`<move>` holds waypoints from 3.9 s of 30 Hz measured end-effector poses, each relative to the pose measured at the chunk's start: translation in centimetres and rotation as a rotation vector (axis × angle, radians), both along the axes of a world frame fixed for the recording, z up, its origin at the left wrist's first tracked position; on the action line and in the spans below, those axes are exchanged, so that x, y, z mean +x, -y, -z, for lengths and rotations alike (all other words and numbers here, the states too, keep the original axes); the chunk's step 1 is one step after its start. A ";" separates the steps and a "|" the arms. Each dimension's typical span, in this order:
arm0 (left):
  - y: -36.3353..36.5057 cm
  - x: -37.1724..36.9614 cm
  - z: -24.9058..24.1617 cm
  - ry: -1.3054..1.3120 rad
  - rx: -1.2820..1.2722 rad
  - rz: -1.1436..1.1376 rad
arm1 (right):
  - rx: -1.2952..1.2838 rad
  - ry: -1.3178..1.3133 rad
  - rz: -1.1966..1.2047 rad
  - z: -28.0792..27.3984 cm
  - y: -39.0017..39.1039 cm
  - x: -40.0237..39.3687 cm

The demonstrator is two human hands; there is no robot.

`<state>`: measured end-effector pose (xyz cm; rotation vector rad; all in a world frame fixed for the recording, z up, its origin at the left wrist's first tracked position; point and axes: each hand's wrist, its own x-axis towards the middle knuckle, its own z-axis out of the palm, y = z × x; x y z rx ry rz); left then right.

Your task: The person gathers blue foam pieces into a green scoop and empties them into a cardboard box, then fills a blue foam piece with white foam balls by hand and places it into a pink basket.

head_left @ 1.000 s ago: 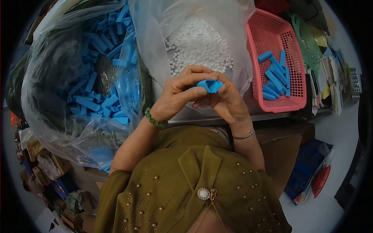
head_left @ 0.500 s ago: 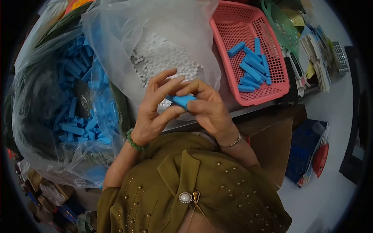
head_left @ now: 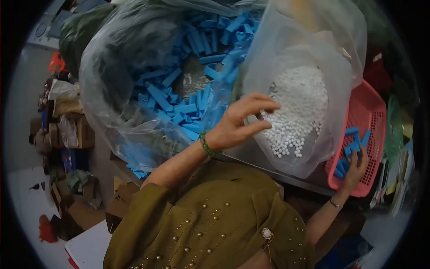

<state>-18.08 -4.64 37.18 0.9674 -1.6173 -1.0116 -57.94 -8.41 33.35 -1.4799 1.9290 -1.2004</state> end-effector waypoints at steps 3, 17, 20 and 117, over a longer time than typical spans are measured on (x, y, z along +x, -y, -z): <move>2.4 6.2 0.3 -0.020 0.036 -0.372 | -0.088 -0.279 0.021 -2.1 -0.2 1.2; 23.8 15.6 -0.8 0.984 0.216 -0.396 | -0.283 0.050 -0.327 -6.9 -4.4 10.2; 31.3 15.9 2.8 1.094 0.095 -0.099 | -0.239 0.043 -0.308 -6.7 -4.4 10.5; 1.1 -6.8 7.1 1.103 -0.035 0.034 | 0.048 0.246 -0.307 2.0 -5.3 12.3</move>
